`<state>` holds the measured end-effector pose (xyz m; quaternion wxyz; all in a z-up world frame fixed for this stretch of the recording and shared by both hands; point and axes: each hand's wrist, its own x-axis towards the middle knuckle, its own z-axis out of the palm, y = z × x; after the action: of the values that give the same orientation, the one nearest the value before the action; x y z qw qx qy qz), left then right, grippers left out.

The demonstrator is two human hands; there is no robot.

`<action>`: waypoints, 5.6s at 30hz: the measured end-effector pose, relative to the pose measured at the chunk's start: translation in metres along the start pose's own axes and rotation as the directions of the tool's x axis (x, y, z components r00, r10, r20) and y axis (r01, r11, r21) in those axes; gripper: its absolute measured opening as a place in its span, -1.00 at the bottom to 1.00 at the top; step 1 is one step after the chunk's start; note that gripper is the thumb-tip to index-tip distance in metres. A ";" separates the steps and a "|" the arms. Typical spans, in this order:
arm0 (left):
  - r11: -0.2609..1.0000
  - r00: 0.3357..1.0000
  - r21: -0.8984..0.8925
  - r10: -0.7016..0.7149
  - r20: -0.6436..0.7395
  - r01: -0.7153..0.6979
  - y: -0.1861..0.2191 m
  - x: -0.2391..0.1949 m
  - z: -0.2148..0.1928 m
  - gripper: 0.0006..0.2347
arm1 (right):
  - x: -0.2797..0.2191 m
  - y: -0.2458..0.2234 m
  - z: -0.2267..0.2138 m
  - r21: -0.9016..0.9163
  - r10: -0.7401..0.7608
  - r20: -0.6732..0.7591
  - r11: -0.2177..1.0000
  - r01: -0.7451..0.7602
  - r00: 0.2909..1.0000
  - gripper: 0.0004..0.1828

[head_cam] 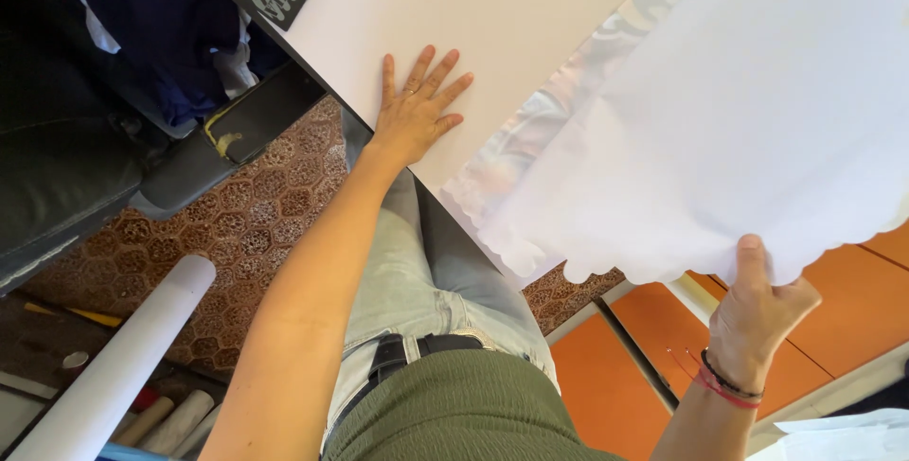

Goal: Applying a large printed decal to a surface by peeling the backing and smoothing it with a squeegee.

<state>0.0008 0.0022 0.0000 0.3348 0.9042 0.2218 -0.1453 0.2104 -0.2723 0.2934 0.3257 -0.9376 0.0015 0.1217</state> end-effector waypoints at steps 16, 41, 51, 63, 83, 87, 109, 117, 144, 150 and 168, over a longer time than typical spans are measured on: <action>0.976 0.907 -0.043 0.181 -0.380 -0.212 0.253 -0.052 -0.125 -0.02 | -0.019 -0.155 0.054 0.033 -0.312 0.052 0.950 0.310 0.949 -0.52; 0.841 0.923 -0.534 -0.271 -0.274 0.088 0.010 0.012 -0.223 -0.55 | 0.004 0.155 0.232 -0.445 -0.286 0.521 0.712 0.543 0.804 0.10; 0.747 0.930 -0.661 -0.287 -0.229 0.068 -0.082 0.053 -0.195 -0.64 | 0.005 0.156 0.235 -0.389 -0.258 0.483 0.793 0.468 0.837 0.13; 0.829 0.934 -0.551 -0.119 -0.338 -0.094 -0.085 0.064 -0.199 -0.73 | -0.012 0.145 0.234 -0.352 -0.156 0.376 0.888 0.297 0.913 0.10; 0.645 0.957 -0.764 -0.216 -0.196 -0.011 -0.118 0.088 -0.194 -0.88 | -0.195 -0.135 0.533 -0.133 -0.478 0.076 0.865 0.484 0.875 -0.12; 0.641 0.961 -0.768 -0.210 -0.181 -0.005 -0.114 0.086 -0.197 -0.87 | -0.185 -0.144 0.567 -0.203 -0.470 -0.097 0.872 0.445 0.877 -0.45; 0.550 0.997 -0.835 -0.050 -0.059 -0.022 -0.133 0.087 -0.195 -0.65 | -0.055 0.108 0.237 0.195 0.153 -0.127 0.972 -0.127 0.980 -0.36; 0.583 0.992 -0.813 -0.092 -0.092 -0.021 -0.131 0.085 -0.195 -0.72 | -0.009 0.118 0.262 -0.115 -0.065 0.023 0.991 0.068 0.998 -0.48; 0.591 0.952 -0.806 -0.264 -0.152 0.035 -0.135 0.086 -0.178 -0.94 | -0.025 0.126 0.265 -0.100 -0.024 0.133 0.994 0.038 0.991 -0.49; 0.604 0.952 -0.796 -0.261 -0.161 0.031 -0.135 0.085 -0.177 -0.90 | -0.074 0.129 0.274 -0.131 0.017 0.329 0.991 0.028 0.944 -0.42; 0.608 0.941 -0.791 -0.301 -0.156 0.063 -0.140 0.087 -0.173 -0.88 | -0.204 0.155 0.288 -0.233 -0.095 0.565 0.935 0.268 0.820 -0.49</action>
<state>0.0253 0.2392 0.0157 0.6401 0.6544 0.3984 0.0573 -0.0653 -0.2334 0.0269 0.1756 -0.8982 -0.2002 0.3498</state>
